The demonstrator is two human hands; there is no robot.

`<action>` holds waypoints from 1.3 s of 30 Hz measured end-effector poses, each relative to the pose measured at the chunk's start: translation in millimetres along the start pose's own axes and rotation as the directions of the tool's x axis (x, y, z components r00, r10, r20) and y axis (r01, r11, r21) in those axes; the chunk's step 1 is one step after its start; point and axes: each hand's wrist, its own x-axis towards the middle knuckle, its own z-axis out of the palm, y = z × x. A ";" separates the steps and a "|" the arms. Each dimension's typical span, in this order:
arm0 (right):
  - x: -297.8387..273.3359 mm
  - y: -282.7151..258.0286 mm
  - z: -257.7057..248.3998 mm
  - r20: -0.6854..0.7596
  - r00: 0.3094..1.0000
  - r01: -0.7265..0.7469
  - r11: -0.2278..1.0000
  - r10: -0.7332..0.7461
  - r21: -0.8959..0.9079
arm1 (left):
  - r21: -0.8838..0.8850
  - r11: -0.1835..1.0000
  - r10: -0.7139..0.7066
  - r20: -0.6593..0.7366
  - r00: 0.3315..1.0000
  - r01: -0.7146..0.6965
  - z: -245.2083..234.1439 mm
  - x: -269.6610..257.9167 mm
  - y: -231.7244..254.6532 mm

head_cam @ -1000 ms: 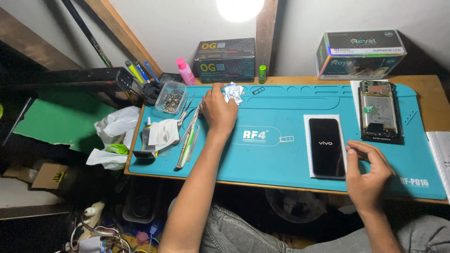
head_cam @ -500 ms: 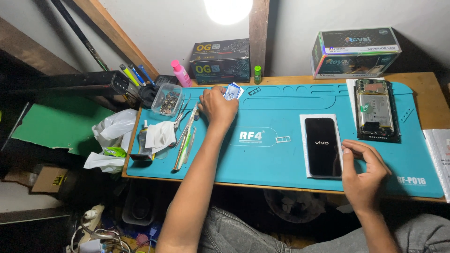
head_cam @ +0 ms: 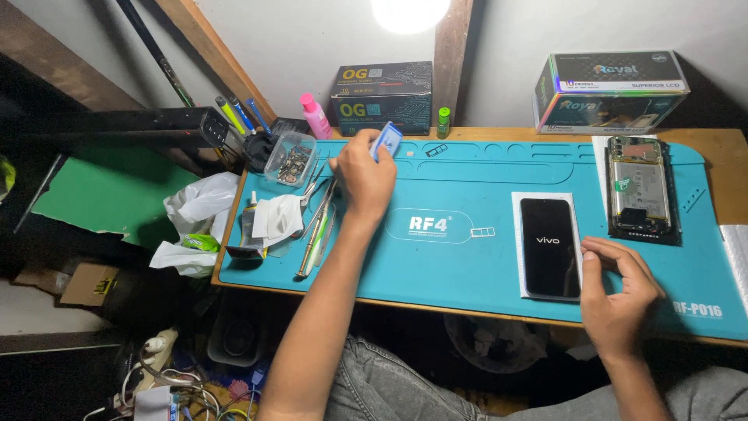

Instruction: The person handles a black Vivo smartphone, removes a SIM card tray, and inserts a new SIM card. They then power on the device and navigate the touchscreen interface to verify functionality.

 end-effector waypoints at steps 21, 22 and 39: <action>0.2 -2.3 1.4 0.005 1.000 0.011 1.000 -0.011 -0.021 | 0.036 0.981 0.186 0.088 0.979 -0.190 -17.1 2.2 -13.8; -0.2 -1.9 2.5 0.004 1.000 0.012 1.000 -0.012 -0.023 | 0.034 0.981 0.186 0.087 0.979 -0.190 -4.9 -0.4 -8.1; 7.0 -0.6 -2.6 -0.027 1.000 -0.015 0.999 0.016 0.031 | -0.016 0.991 -0.120 0.350 0.929 0.134 83.9 1.0 19.5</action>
